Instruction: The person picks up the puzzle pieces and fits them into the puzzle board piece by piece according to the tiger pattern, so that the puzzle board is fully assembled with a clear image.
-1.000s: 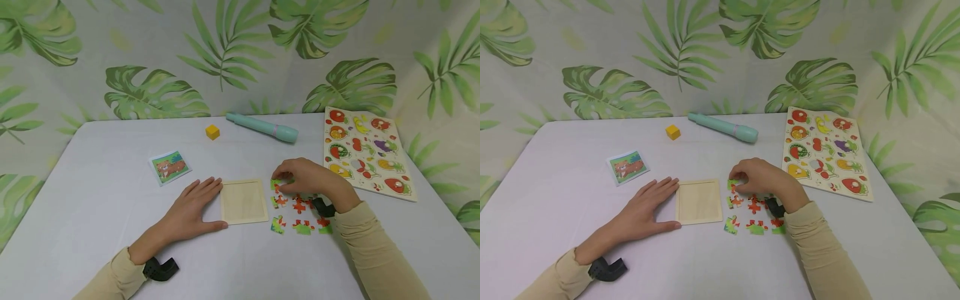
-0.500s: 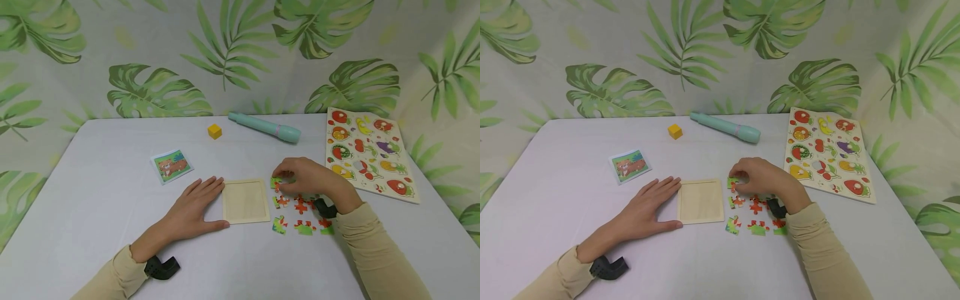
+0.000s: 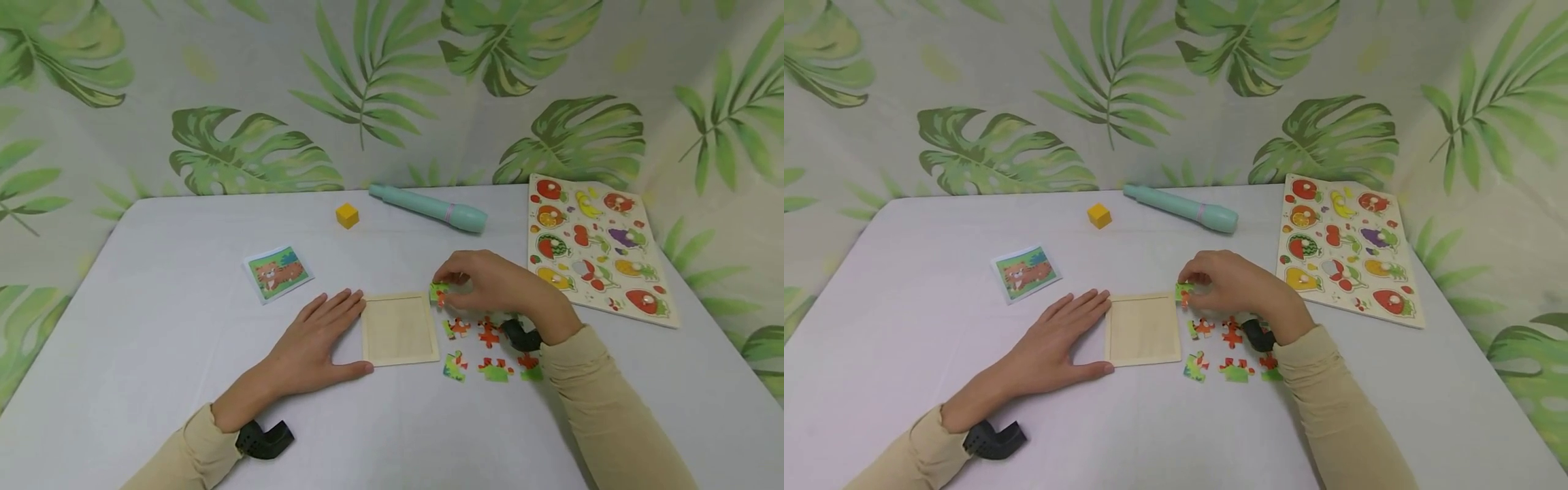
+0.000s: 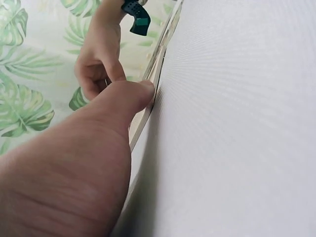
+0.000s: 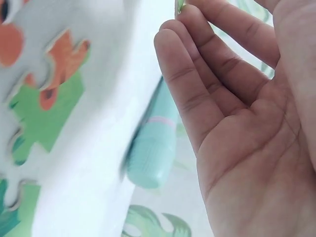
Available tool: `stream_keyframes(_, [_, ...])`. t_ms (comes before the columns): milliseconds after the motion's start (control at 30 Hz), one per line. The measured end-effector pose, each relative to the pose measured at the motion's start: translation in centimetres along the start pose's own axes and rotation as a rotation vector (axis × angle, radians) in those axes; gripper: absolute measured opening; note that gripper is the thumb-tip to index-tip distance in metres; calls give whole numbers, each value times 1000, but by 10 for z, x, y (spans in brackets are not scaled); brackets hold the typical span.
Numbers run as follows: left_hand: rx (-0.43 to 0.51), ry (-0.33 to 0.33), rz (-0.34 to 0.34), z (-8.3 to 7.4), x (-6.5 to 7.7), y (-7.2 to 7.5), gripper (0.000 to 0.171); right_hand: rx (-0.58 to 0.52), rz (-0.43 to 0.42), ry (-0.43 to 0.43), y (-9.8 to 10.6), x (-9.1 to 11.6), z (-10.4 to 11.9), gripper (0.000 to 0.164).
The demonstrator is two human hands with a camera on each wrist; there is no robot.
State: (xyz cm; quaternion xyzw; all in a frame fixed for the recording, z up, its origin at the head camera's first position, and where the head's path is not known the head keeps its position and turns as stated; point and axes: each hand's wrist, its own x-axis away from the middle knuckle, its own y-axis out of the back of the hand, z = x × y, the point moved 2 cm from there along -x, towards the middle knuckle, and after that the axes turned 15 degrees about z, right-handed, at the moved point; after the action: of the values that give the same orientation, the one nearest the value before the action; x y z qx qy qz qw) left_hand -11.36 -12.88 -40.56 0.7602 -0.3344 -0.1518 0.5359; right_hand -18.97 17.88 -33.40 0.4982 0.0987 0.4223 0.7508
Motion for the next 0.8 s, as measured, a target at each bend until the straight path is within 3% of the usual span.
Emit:
stream_keyframes(300, [-31, 0, -4, -1, -1, -1, 105, -5, 19, -1, 9, -9, 16, 24])
stream_keyframes(500, [-36, 0, 5, 0, -2, 0, 104, -10, -19, 16, 11, -12, 23, 27])
stream_keyframes(800, [-38, 1, 7, -1, -1, -2, 102, 16, -55, 27, -1, -21, 30, 26])
